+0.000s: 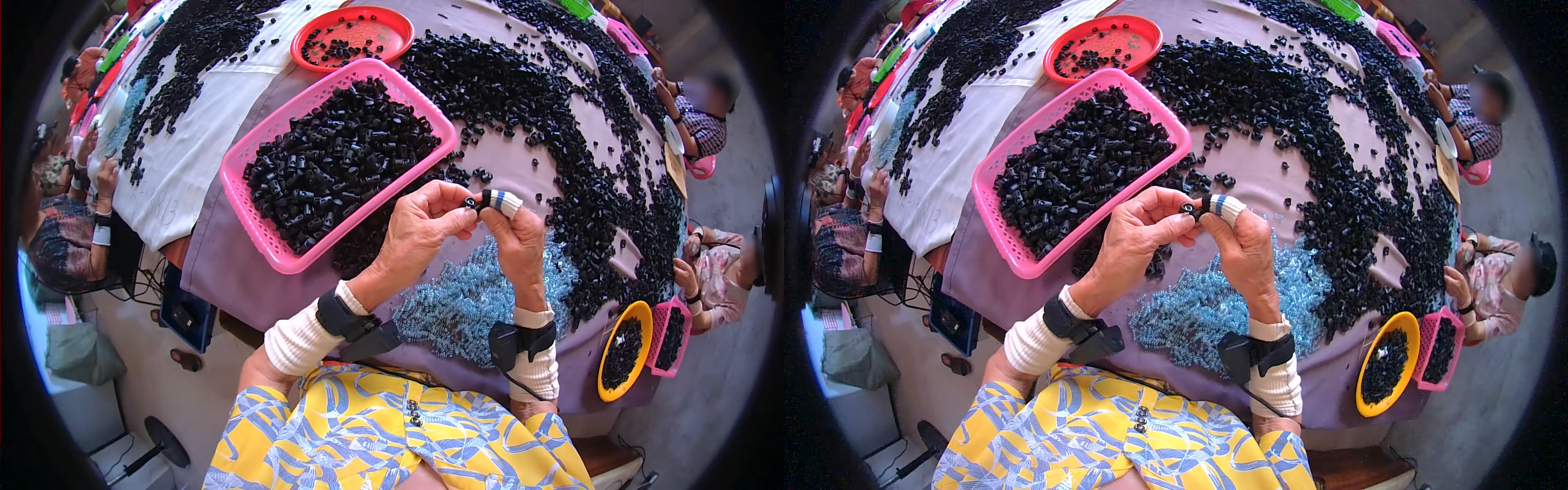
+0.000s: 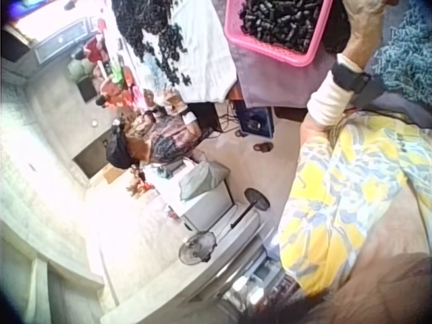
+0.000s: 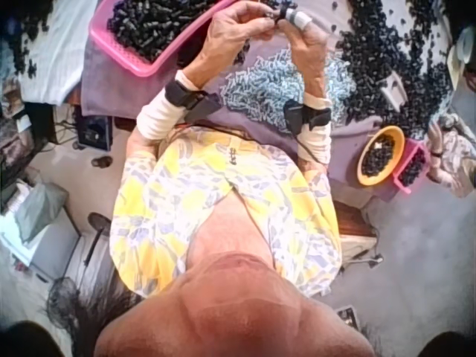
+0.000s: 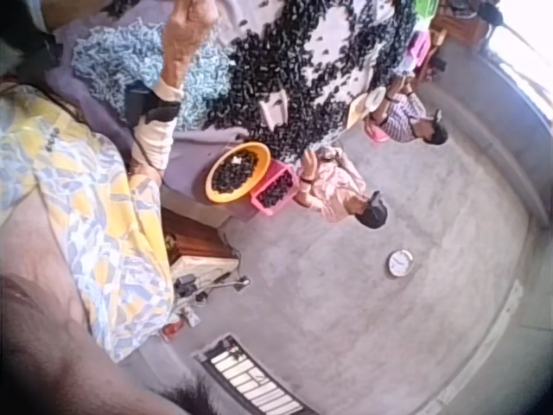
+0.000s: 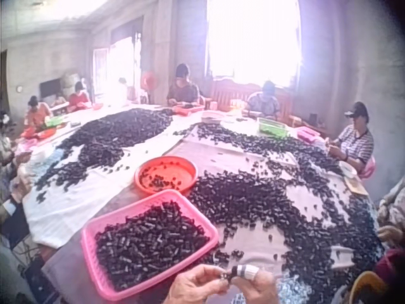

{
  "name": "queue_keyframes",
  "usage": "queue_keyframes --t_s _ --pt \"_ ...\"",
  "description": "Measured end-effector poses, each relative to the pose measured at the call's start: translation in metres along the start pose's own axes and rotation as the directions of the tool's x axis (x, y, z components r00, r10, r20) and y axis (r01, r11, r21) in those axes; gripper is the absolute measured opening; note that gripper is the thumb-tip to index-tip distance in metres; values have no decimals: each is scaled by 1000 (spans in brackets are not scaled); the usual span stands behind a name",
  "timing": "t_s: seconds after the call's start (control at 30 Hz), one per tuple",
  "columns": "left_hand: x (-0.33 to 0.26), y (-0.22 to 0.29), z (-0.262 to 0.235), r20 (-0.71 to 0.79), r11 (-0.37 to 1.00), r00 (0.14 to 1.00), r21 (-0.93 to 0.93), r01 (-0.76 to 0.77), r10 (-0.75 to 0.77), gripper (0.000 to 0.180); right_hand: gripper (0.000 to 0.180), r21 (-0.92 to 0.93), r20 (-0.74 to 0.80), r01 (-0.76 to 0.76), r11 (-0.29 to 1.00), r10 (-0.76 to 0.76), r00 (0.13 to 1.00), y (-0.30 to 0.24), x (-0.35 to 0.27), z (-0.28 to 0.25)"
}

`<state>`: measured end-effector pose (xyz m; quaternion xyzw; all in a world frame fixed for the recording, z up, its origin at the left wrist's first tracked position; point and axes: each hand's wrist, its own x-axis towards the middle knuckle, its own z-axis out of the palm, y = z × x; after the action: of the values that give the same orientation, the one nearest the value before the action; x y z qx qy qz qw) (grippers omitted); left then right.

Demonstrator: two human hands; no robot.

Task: Manually assembling small black plastic components by joining multiple pieces together.

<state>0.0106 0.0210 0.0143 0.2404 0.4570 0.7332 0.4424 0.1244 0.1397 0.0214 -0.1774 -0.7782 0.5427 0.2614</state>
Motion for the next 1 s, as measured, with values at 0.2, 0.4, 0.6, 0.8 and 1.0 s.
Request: queue_keyframes --t_s 0.2,0.4,0.6,0.8,1.0 --pt "-3 3 1 -43 1000 999 -1 28 -28 22 17 72 -16 -145 987 147 989 -5 -2 4" --pt "-4 2 1 -16 1000 1000 -16 14 -15 20 15 292 -4 -198 936 208 978 7 -4 5" --pt "-5 4 2 -5 999 1000 -32 6 -6 21 16 442 43 -217 870 222 974 12 -5 4" --pt "-5 4 4 -6 1000 1000 23 -2 2 20 17 509 35 -197 838 209 977 6 -5 3" --pt "-4 1 2 -19 996 1000 89 17 -15 22 15 25 -119 -45 999 48 992 -7 -3 0"
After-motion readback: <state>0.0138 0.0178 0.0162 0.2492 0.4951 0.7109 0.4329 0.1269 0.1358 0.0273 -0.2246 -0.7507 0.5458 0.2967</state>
